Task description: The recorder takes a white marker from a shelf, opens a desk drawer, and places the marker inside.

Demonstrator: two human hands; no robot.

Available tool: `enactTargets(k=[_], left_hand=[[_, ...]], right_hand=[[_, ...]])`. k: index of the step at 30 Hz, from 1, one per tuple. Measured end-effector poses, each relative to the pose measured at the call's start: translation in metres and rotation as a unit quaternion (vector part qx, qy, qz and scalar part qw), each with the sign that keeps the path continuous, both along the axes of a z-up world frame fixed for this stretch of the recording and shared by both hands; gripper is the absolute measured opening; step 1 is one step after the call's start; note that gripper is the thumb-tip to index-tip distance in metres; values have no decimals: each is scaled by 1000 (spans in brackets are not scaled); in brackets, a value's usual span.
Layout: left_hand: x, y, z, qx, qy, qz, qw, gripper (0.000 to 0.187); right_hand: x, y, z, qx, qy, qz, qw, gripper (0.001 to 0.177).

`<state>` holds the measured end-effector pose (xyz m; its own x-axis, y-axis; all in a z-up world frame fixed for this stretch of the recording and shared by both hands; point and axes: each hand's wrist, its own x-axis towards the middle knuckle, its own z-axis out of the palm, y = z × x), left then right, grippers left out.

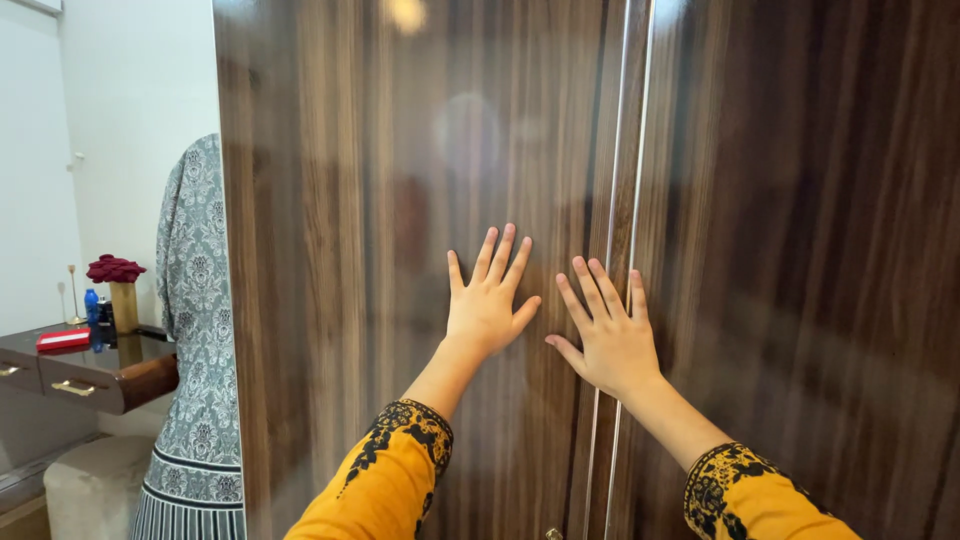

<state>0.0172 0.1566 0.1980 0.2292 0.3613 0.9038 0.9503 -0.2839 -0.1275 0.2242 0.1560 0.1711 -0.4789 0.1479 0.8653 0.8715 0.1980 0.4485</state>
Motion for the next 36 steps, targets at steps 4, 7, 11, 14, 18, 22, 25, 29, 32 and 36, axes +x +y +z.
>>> enactTargets(k=[4, 7, 11, 14, 18, 22, 25, 29, 32, 36], left_hand=[[1, 4, -2, 15, -5, -4, 1000, 87], [3, 9, -2, 13, -5, 3, 1000, 88], [2, 16, 1, 14, 4, 16, 1000, 88], [2, 7, 7, -36, 9, 22, 999, 92], [-6, -3, 27, -147, 12, -23, 989, 92], [-22, -9, 27, -265, -13, -50, 963, 88], [-55, 58, 3, -272, 151, -15, 950, 67], [-71, 92, -11, -116, 326, -19, 938, 58], [-56, 41, -3, -287, 146, -36, 946, 68], [-39, -15, 5, -331, -13, -23, 943, 78]], right_hand=[[1, 4, -1, 5, 0, 9, 1000, 90], [3, 8, 0, 16, -6, 16, 1000, 90], [3, 13, 2, 7, -7, 25, 1000, 91], [3, 6, -1, -9, -15, -5, 1000, 93], [-2, -10, 6, -45, -10, -56, 997, 101], [-4, -19, 8, -83, -23, -107, 991, 105], [-8, -25, 12, -80, -24, -102, 991, 105], [-16, -36, 18, -141, -2, -119, 983, 102], [-14, -36, 11, -175, 30, -80, 981, 87], [-7, -37, 5, -237, 57, -47, 969, 80]])
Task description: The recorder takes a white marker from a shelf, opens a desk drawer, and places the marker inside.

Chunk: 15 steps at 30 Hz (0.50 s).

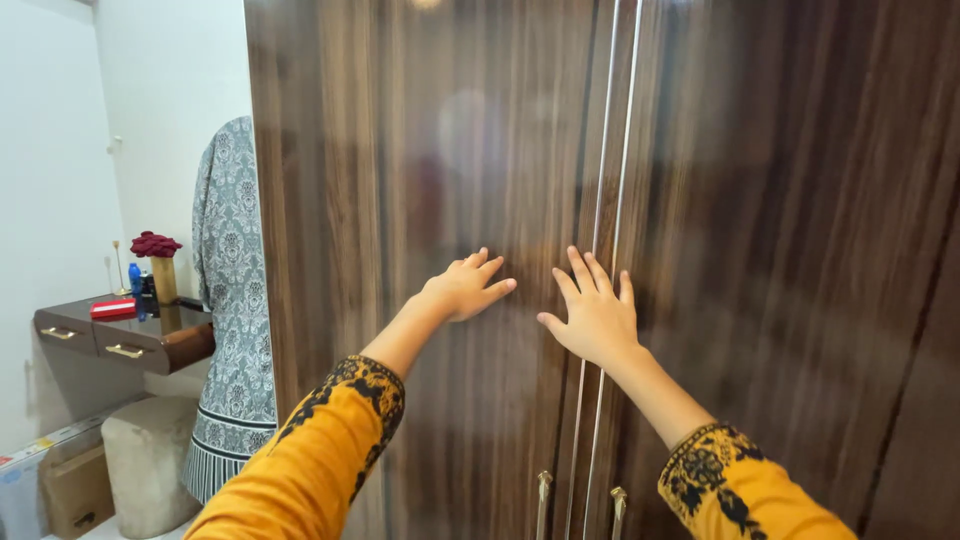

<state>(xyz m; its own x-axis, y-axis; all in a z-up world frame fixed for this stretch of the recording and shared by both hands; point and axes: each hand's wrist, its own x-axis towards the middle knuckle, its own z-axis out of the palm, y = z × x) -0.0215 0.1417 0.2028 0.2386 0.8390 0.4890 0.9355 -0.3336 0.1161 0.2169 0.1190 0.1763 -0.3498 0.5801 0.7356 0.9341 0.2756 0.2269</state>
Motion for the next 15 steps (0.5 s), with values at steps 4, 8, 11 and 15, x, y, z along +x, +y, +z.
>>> enactTargets(k=[4, 8, 11, 15], left_hand=[[23, -37, -5, -4, -72, 27, 997, 82], [31, -29, -24, 58, -46, 49, 996, 79], [37, -23, -36, 129, -26, 53, 990, 81], [43, -20, -58, 171, 56, 41, 983, 83]], right_hand=[[4, -10, -1, -39, 58, 23, 997, 85], [10, -8, -14, -5, 59, 9, 998, 85], [18, 5, -32, 71, 38, 19, 997, 83], [26, 27, -59, 151, 37, 84, 984, 81]])
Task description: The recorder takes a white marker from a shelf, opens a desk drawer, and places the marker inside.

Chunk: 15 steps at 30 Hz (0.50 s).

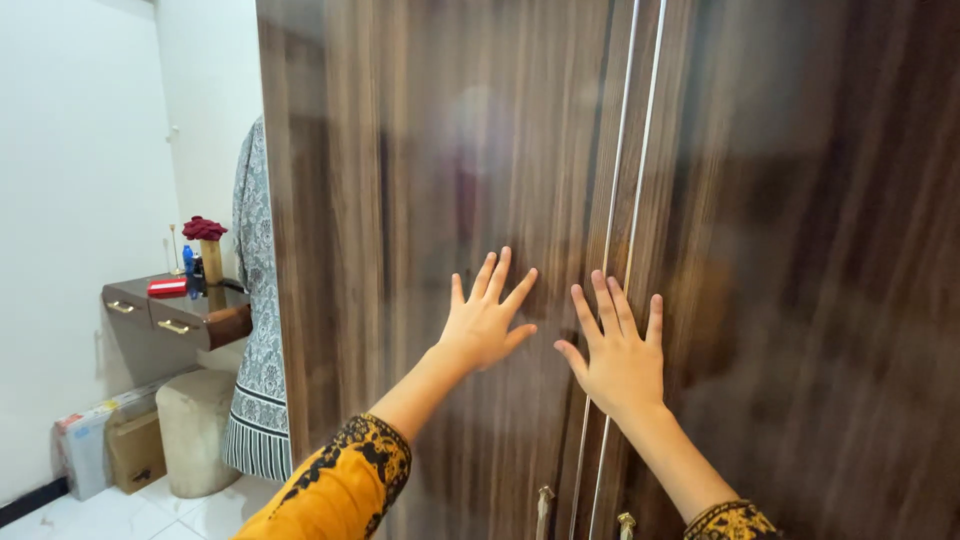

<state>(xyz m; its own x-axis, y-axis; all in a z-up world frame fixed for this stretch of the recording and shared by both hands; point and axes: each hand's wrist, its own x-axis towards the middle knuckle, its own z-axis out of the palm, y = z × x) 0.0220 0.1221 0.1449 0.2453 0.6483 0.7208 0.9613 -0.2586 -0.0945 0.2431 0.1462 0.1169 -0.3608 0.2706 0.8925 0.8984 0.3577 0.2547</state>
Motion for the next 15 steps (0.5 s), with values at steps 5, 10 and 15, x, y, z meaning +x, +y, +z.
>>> enactTargets(k=[5, 10, 15], left_hand=[[10, 2, -19, 56, -9, 30, 998, 91], [17, 15, -32, 92, -47, 22, 994, 97], [22, 20, -38, 137, -60, 30, 988, 101]], right_hand=[[1, 17, -12, 36, 8, 38, 999, 81], [1, 24, -15, 64, 8, 39, 997, 80], [1, 23, -16, 89, 8, 1, 996, 76]])
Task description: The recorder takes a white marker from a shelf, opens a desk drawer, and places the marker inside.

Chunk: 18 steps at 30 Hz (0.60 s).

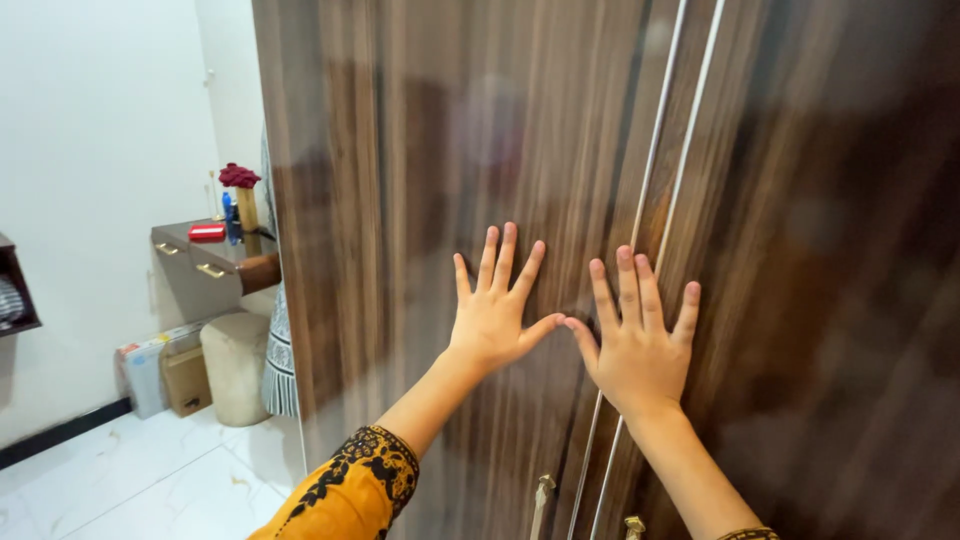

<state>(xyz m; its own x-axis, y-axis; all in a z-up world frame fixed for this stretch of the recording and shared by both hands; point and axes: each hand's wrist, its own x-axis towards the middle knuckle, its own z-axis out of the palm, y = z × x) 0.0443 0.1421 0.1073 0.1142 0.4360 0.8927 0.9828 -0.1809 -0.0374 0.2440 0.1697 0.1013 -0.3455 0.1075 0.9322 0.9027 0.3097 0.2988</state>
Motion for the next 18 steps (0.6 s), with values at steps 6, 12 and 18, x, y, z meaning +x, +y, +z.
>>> enactTargets(k=[6, 12, 18], left_hand=[[1, 5, -10, 30, -6, 13, 999, 101], [-5, -21, -3, -29, -15, -21, 999, 98], [-26, -49, -18, -166, -26, -20, 986, 85]], right_hand=[[1, 2, -2, 30, -5, -13, 999, 74], [-7, -4, -11, -16, 23, 15, 999, 72], [-61, -43, -37, -90, 147, 105, 979, 79]])
